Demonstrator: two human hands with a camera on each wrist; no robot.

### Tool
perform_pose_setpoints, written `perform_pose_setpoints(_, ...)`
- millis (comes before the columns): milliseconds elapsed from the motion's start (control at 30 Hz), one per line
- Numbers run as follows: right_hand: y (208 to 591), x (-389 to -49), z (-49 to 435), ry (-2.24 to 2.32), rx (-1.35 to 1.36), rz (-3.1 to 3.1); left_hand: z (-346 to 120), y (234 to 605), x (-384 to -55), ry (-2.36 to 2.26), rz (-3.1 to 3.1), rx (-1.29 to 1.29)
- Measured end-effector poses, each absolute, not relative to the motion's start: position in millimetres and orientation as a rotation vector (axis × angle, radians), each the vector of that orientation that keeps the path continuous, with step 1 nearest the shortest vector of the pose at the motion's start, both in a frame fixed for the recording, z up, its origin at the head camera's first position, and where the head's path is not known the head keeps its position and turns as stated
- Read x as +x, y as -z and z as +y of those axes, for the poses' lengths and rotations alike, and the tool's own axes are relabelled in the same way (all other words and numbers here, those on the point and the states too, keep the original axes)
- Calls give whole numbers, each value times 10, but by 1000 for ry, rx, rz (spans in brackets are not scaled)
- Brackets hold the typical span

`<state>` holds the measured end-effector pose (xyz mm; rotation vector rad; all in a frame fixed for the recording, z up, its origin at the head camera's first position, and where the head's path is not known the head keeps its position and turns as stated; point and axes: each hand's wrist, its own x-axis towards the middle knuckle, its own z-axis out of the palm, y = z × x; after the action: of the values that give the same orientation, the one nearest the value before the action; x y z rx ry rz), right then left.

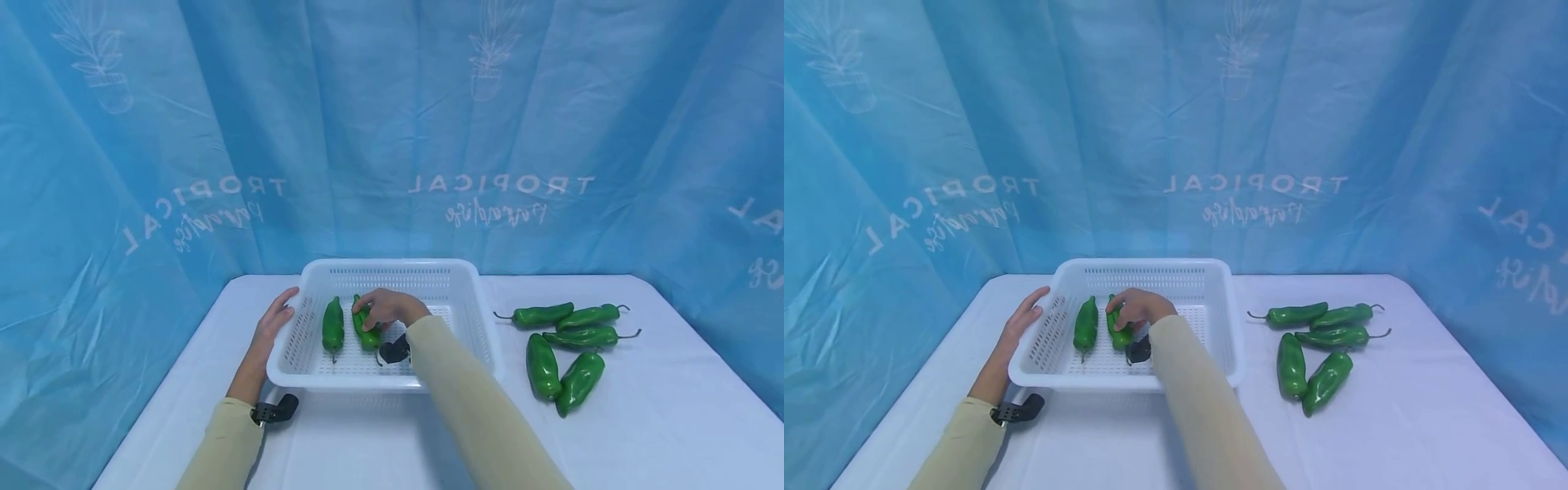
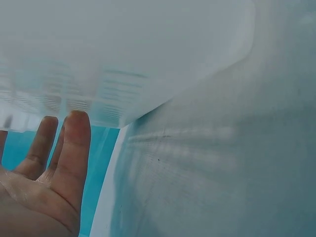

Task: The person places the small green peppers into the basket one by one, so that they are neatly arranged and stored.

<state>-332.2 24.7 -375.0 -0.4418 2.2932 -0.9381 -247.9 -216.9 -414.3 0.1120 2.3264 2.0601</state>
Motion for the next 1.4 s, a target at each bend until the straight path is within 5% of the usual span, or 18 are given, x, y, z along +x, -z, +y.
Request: perform_pose_setpoints(1400, 3751, -3352, 183, 924, -527, 2189, -2156, 4140, -2498, -2090, 2303, 86)
